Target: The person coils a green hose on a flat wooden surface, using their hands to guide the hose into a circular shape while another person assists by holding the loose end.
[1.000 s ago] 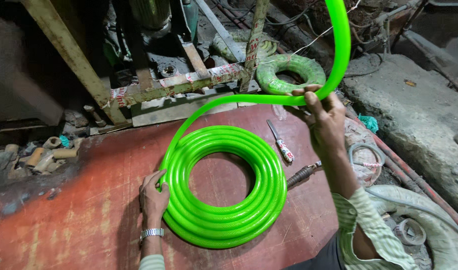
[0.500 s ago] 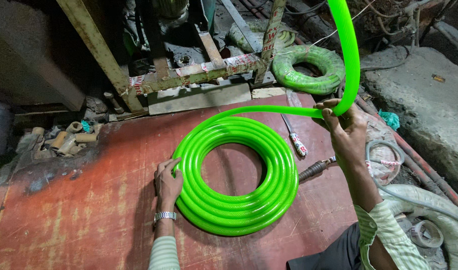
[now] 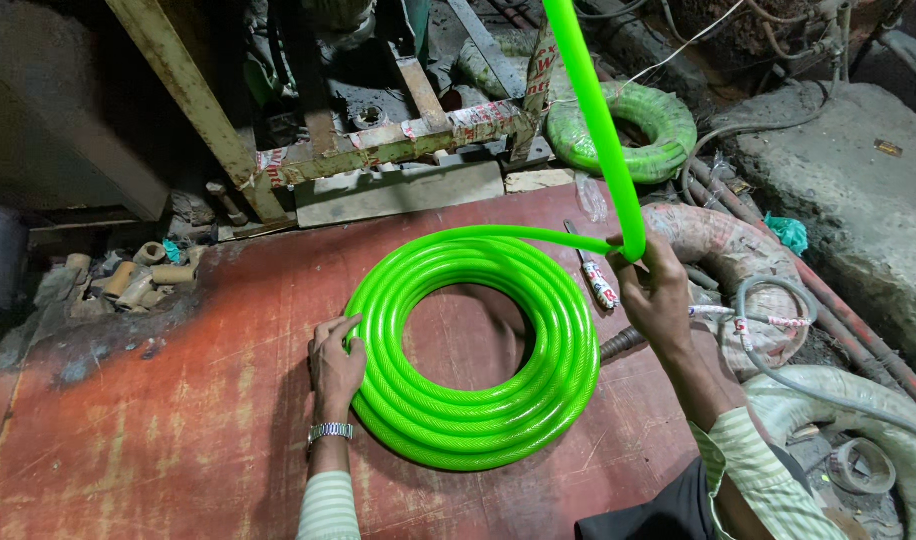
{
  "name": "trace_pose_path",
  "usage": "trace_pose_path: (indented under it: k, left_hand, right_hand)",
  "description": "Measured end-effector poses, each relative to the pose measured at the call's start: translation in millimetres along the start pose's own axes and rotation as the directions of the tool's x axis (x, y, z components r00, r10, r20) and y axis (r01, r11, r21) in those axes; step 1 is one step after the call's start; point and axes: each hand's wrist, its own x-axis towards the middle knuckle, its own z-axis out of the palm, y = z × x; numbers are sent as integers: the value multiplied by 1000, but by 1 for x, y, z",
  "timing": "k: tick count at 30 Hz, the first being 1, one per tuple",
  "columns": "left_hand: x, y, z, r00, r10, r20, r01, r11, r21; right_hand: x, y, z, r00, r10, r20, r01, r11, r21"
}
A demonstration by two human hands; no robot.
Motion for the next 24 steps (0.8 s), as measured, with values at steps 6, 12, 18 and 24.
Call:
trace_pose_path:
  k: [6, 12, 18, 24]
  left_hand:
    - [-5, 5, -6, 1000, 30, 6, -30, 999, -13]
    - [0, -7, 0, 993, 115, -19, -116, 993, -23]
    - [0, -6, -1, 997, 74, -2, -74, 996, -43]
    - [-3, -3, -5, 997, 75, 0, -75, 996, -48]
  right_hand:
    - [-5, 58, 7, 993, -111, 28, 113, 991, -69]
    - [-13, 73, 22, 993, -85, 77, 88, 996, -31]
    - [-27, 121, 14, 982, -172, 75, 182, 971, -158]
    - [-36, 107, 22, 975, -163, 150, 187, 969, -164]
